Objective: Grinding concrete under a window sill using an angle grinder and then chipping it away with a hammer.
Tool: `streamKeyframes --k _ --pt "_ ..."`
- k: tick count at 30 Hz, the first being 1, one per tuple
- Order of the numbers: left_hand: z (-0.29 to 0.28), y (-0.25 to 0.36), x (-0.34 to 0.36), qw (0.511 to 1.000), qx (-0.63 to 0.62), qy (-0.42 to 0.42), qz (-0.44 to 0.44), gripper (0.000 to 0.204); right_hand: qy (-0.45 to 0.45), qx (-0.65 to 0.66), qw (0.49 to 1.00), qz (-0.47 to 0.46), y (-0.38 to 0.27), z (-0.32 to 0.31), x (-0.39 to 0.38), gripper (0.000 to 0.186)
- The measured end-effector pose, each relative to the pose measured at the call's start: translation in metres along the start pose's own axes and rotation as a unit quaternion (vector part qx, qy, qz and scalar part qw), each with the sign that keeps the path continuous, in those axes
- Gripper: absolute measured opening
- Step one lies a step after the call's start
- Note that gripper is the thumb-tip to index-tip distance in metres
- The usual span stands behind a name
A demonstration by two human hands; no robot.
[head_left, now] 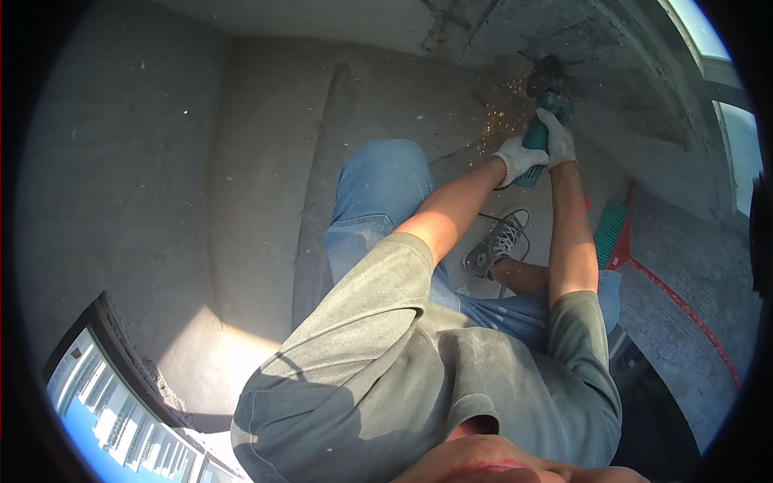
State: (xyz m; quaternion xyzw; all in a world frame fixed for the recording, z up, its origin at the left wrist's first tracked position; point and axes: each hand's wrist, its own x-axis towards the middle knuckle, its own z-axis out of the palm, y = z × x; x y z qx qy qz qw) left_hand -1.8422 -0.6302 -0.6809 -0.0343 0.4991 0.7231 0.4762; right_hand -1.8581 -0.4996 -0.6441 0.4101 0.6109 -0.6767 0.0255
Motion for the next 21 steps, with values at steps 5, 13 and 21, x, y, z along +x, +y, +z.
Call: streamKeyframes --k 5,13,21 --pt "-0.0021 0.0013 -0.0007 0.999 0.031 0.011 -0.005 0.047 0.014 -0.002 1.000 -0.016 0.0001 0.0020 -0.0008 0.036" --pt "-0.0033 0.0075 -0.0057 1.000 0.028 0.001 -0.010 0.048 0.009 -0.006 1.000 -0.001 0.0031 0.0009 0.0045 0.040" --pt "-0.0039 0.0057 -0.0018 0.999 0.048 0.011 -0.007 0.050 -0.002 -0.013 1.000 -0.011 0.0007 0.0022 0.0012 0.041"
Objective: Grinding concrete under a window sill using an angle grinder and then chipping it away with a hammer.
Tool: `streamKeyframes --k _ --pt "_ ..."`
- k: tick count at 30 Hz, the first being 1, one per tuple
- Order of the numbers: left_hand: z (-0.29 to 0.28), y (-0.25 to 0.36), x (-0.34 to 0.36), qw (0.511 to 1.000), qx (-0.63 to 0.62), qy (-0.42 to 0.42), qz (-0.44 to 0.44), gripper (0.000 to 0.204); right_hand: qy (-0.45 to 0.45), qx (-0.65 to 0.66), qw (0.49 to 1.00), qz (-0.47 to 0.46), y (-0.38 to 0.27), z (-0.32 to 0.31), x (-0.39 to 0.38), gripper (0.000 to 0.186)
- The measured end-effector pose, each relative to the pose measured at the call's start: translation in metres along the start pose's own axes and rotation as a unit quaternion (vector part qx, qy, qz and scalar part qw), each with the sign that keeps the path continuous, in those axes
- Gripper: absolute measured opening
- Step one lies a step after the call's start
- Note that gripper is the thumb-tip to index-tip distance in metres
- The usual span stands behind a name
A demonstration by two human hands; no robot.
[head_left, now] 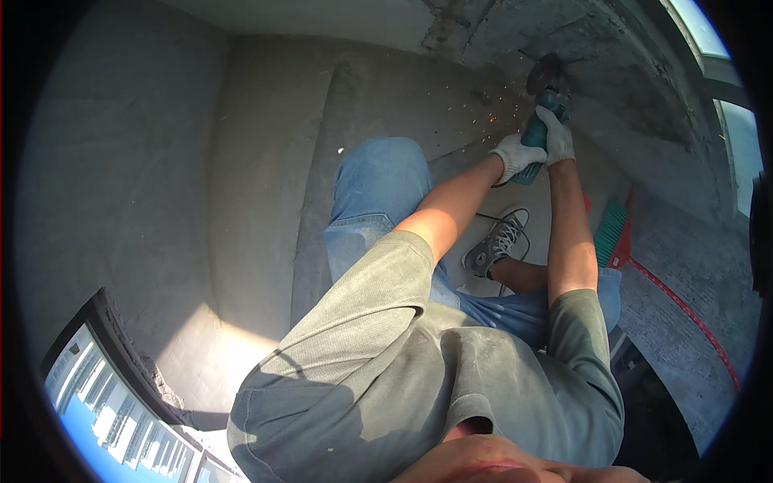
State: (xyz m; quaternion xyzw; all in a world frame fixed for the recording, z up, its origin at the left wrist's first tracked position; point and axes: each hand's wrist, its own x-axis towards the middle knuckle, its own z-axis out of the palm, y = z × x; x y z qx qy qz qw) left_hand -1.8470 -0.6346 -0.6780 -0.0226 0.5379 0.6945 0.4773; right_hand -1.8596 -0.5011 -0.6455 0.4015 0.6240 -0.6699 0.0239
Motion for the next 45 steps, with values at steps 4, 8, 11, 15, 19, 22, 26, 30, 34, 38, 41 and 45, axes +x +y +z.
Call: streamKeyframes --k 4,8,11,15,19,22,26,30,34,38,41,45 --pt "0.000 -0.006 0.005 0.999 -0.030 -0.014 0.002 0.049 0.001 0.015 1.000 0.009 0.000 0.002 0.000 0.041" --pt "-0.002 -0.006 0.007 1.000 0.007 0.004 0.004 0.046 0.011 0.006 1.000 0.003 0.001 0.001 0.001 0.040" --pt "-0.002 -0.004 0.007 1.000 0.027 0.002 0.007 0.045 -0.004 0.027 1.000 0.011 0.002 -0.001 0.003 0.040" --pt "-0.002 -0.003 0.003 1.000 0.003 -0.003 -0.001 0.046 -0.010 0.042 0.999 0.005 0.005 0.000 0.006 0.039" --pt "-0.002 -0.002 0.002 1.000 -0.021 -0.005 0.001 0.047 -0.002 0.021 1.000 -0.008 0.004 0.002 0.005 0.038" --pt "-0.003 -0.002 0.003 1.000 0.000 0.001 0.007 0.046 -0.004 0.023 1.000 0.008 0.003 0.001 0.003 0.037" --pt "-0.003 -0.003 0.003 1.000 -0.026 -0.009 -0.008 0.046 0.005 0.032 0.999 -0.007 0.006 0.001 0.005 0.036" --pt "-0.003 0.000 0.001 1.000 -0.021 0.000 -0.001 0.044 0.016 0.017 1.000 -0.009 0.009 0.001 0.011 0.038" --pt "-0.003 0.004 -0.002 0.999 -0.042 -0.023 -0.005 0.043 0.015 0.018 1.000 -0.004 0.008 0.000 0.010 0.041" --pt "-0.004 0.002 -0.001 0.999 -0.031 -0.024 -0.011 0.041 0.012 0.019 1.000 0.001 0.006 0.000 0.007 0.041" --pt "-0.004 -0.001 0.002 0.999 -0.045 -0.017 0.011 0.041 0.015 0.013 1.000 -0.012 0.006 0.000 0.008 0.041" --pt "-0.003 -0.003 0.004 0.999 -0.039 -0.011 -0.003 0.044 0.016 0.007 1.000 -0.001 0.007 0.001 0.009 0.042"
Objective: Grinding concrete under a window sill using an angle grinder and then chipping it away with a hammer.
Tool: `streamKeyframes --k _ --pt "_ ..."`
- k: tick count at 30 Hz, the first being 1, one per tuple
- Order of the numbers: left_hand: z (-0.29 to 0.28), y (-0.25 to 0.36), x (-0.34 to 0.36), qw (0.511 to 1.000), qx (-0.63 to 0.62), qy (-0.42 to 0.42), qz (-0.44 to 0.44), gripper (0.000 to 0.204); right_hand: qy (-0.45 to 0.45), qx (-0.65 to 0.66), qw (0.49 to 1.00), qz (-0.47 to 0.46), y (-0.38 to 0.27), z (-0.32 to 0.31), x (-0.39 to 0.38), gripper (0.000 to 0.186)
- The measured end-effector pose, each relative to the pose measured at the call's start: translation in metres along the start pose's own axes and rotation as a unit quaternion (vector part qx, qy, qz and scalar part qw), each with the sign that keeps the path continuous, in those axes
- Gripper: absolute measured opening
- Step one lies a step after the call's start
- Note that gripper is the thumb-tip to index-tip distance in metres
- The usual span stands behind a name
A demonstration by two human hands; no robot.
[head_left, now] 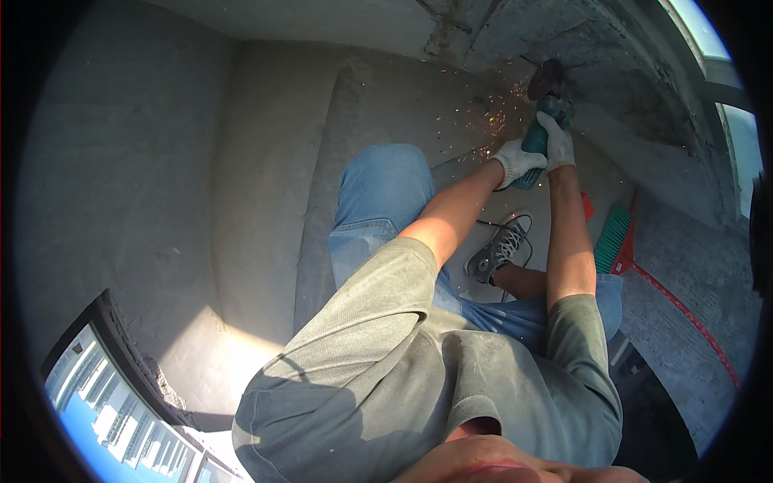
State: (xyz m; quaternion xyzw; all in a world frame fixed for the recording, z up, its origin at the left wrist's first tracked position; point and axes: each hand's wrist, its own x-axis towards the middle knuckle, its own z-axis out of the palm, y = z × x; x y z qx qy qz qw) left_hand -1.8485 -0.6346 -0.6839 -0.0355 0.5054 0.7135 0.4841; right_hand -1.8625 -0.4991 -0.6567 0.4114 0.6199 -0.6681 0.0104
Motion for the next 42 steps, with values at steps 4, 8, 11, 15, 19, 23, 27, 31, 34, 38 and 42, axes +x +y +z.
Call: streamKeyframes --k 4,8,11,15,19,23,27,31,34,38,42 --pt "0.0004 0.0024 -0.0026 1.000 -0.001 -0.002 0.005 0.046 -0.004 0.006 1.000 -0.003 -0.0005 0.0003 -0.0010 0.041" --pt "0.0004 0.0049 -0.0040 1.000 0.006 0.007 0.000 0.047 0.015 -0.002 1.000 -0.008 -0.0018 0.0011 -0.0016 0.040" --pt "-0.0005 0.0053 -0.0038 1.000 0.023 0.008 0.011 0.047 0.015 0.006 1.000 -0.011 -0.0021 0.0017 -0.0016 0.040" --pt "-0.0009 0.0043 -0.0019 1.000 0.028 0.006 0.005 0.048 0.004 0.005 1.000 -0.012 -0.0028 0.0012 -0.0024 0.040" --pt "-0.0001 0.0003 0.0024 0.999 0.034 0.010 0.020 0.045 -0.009 0.014 1.000 0.003 -0.0034 0.0008 -0.0026 0.040" --pt "0.0002 -0.0028 0.0056 1.000 -0.022 -0.018 0.013 0.042 -0.003 0.016 1.000 -0.014 -0.0015 -0.0001 -0.0005 0.040" --pt "0.0009 0.0007 0.0033 1.000 -0.008 -0.005 -0.003 0.041 -0.010 0.009 1.000 -0.016 0.0011 -0.0030 0.0037 0.040" --pt "0.0018 0.0051 -0.0021 1.000 0.015 0.001 0.016 0.041 -0.015 -0.001 1.000 -0.011 0.0025 -0.0043 0.0068 0.044" --pt "0.0013 0.0060 -0.0017 1.000 0.003 -0.009 -0.005 0.042 -0.016 0.000 1.000 -0.008 0.0022 -0.0037 0.0064 0.044" --pt "0.0012 0.0044 0.0019 1.000 0.018 -0.009 0.016 0.043 -0.019 0.019 1.000 -0.012 0.0007 -0.0028 0.0035 0.044" --pt "0.0027 0.0029 0.0004 1.000 -0.006 0.003 0.008 0.041 -0.024 0.014 1.000 -0.001 -0.0006 -0.0033 0.0033 0.041"
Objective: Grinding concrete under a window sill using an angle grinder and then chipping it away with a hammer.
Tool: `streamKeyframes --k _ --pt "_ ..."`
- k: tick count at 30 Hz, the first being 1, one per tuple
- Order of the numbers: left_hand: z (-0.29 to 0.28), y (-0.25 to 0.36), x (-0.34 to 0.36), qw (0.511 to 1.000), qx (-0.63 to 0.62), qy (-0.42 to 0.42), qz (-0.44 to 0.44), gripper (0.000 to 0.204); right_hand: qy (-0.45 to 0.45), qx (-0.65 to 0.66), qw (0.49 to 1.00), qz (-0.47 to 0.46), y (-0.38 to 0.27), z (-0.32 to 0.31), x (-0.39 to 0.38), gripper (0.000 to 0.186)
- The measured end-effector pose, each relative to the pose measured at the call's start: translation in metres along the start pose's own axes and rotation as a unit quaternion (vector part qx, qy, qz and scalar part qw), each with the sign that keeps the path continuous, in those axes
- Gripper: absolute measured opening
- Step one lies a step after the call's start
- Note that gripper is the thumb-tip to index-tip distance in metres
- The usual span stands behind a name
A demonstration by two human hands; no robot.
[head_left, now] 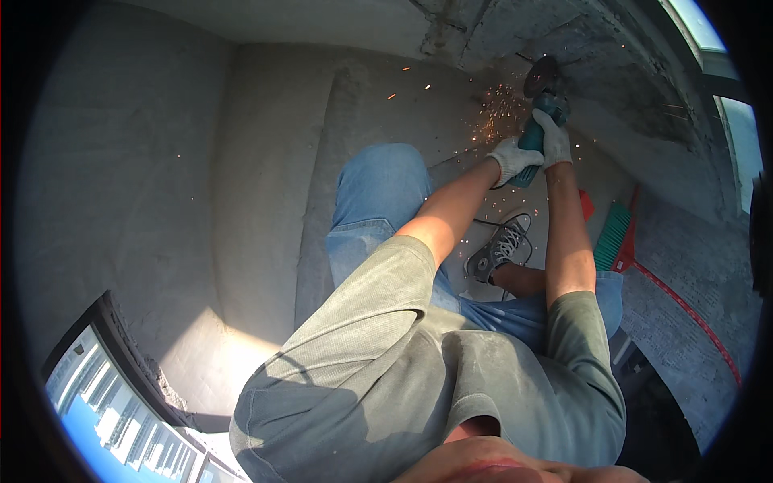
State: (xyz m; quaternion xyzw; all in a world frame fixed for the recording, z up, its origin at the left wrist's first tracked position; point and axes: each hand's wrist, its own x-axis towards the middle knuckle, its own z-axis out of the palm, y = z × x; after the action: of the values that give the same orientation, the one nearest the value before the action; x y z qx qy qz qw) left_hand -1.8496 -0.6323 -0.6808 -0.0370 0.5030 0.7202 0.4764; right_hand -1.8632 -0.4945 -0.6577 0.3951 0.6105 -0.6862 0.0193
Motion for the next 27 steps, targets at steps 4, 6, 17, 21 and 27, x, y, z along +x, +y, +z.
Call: streamKeyframes --k 4,6,17,21,27 --pt "0.001 0.002 0.002 1.000 0.000 -0.011 0.006 0.040 0.010 0.000 1.000 -0.008 0.002 -0.001 0.004 0.039" --pt "0.001 0.000 0.003 1.000 -0.016 -0.015 -0.008 0.040 0.011 0.007 1.000 -0.014 0.005 -0.003 0.006 0.039" --pt "0.009 0.008 -0.014 0.998 0.051 -0.014 0.018 0.043 0.011 -0.013 0.999 -0.041 -0.006 -0.003 -0.012 0.037" --pt "0.021 0.007 -0.040 1.000 0.024 0.012 -0.014 0.046 -0.013 0.033 0.999 0.021 -0.001 -0.015 -0.040 0.036" --pt "0.017 0.000 -0.066 0.993 0.097 -0.022 -0.063 0.048 0.012 0.101 0.992 0.072 0.017 -0.014 -0.072 0.035"
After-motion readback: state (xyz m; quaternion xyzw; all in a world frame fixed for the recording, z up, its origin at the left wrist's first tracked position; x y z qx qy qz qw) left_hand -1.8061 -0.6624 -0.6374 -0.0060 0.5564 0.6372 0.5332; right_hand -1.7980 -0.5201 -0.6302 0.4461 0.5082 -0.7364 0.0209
